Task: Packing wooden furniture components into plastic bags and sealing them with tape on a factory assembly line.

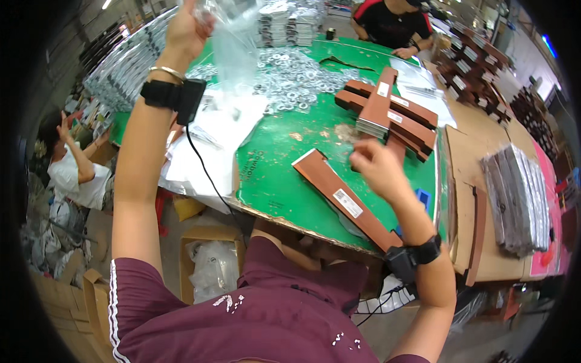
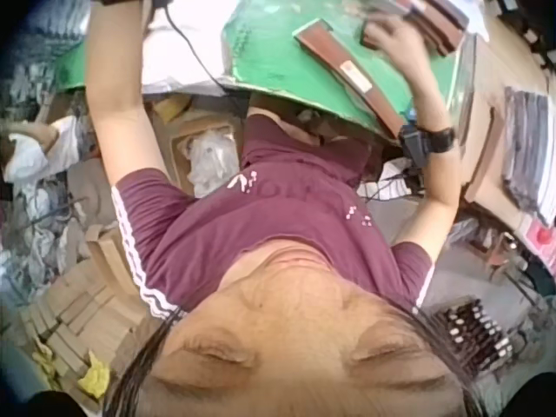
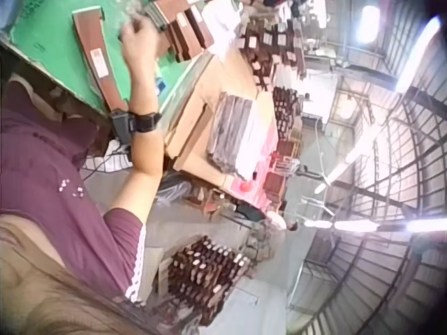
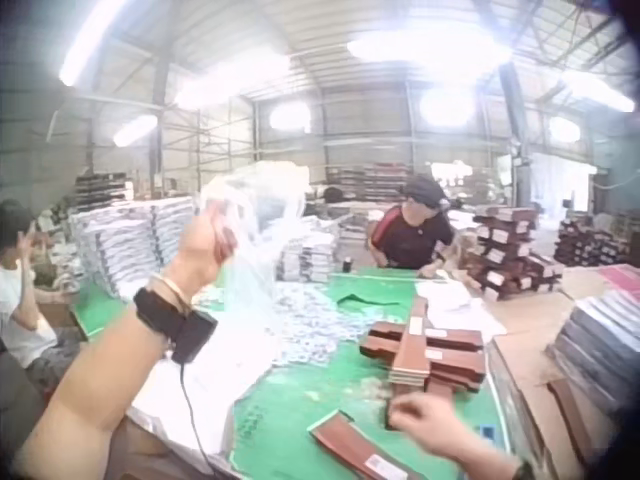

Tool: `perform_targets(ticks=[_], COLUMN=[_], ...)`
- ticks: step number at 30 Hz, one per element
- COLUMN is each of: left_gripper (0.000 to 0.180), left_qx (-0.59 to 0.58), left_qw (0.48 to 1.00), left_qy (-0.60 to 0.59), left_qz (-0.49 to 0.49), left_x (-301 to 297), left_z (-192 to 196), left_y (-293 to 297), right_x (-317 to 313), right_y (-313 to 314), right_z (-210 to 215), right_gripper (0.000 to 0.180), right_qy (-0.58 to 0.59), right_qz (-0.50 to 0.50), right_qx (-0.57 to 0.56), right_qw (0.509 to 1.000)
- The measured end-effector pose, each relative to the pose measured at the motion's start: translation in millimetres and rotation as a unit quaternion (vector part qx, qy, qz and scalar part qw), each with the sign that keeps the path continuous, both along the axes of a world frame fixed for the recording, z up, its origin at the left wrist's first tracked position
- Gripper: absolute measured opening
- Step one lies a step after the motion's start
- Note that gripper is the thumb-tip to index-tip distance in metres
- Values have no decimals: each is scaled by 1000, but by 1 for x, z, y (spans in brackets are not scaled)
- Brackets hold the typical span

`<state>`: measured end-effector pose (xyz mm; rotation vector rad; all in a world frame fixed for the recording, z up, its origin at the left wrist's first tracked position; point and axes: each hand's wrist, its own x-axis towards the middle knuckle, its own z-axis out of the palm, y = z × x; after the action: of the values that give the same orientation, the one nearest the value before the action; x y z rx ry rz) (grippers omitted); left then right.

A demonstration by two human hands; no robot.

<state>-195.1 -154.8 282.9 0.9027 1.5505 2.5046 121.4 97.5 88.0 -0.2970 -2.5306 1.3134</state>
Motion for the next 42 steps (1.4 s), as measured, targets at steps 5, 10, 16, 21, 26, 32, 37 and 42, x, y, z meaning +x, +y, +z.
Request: perform_targets(ticks=[5, 10, 16, 21, 26, 32, 37, 42], left_gripper=[53, 38, 43, 49, 54, 62, 60, 55], left_qx=[-174, -527, -497, -330, -271, -304, -312, -250], left_qw=[956, 777, 822, 931, 944, 933, 929, 949], left_qy=[223, 343, 270, -93, -160, -155, -154, -153], left_qz=[76, -13, -70, -127, -100, -116, -127, -116], left_x=[5, 64, 123, 134, 135, 135, 137, 120], left_z=[-2, -81, -216, -288, -311, -317, -320, -305], left_y=[45, 47, 13, 1, 20, 17, 0, -22], right_x=[28, 34, 23, 18, 20, 27, 43, 40], right_y=[-11, -8, 1, -7, -12, -48, -72, -66], right_z=[-65, -79, -79, -77, -83, -80, -86, -71], right_gripper=[65, 67, 75, 83, 80, 74, 87, 98], right_qy=[-184, -284, -351, -337, -313, -259, -120, -79], right_qz=[-16, -17, 21, 38, 15, -2, 2, -24], right_qx=[158, 170, 115, 156, 177, 161, 266, 429], right_qw=[970, 943, 929, 928, 933, 952, 956, 900])
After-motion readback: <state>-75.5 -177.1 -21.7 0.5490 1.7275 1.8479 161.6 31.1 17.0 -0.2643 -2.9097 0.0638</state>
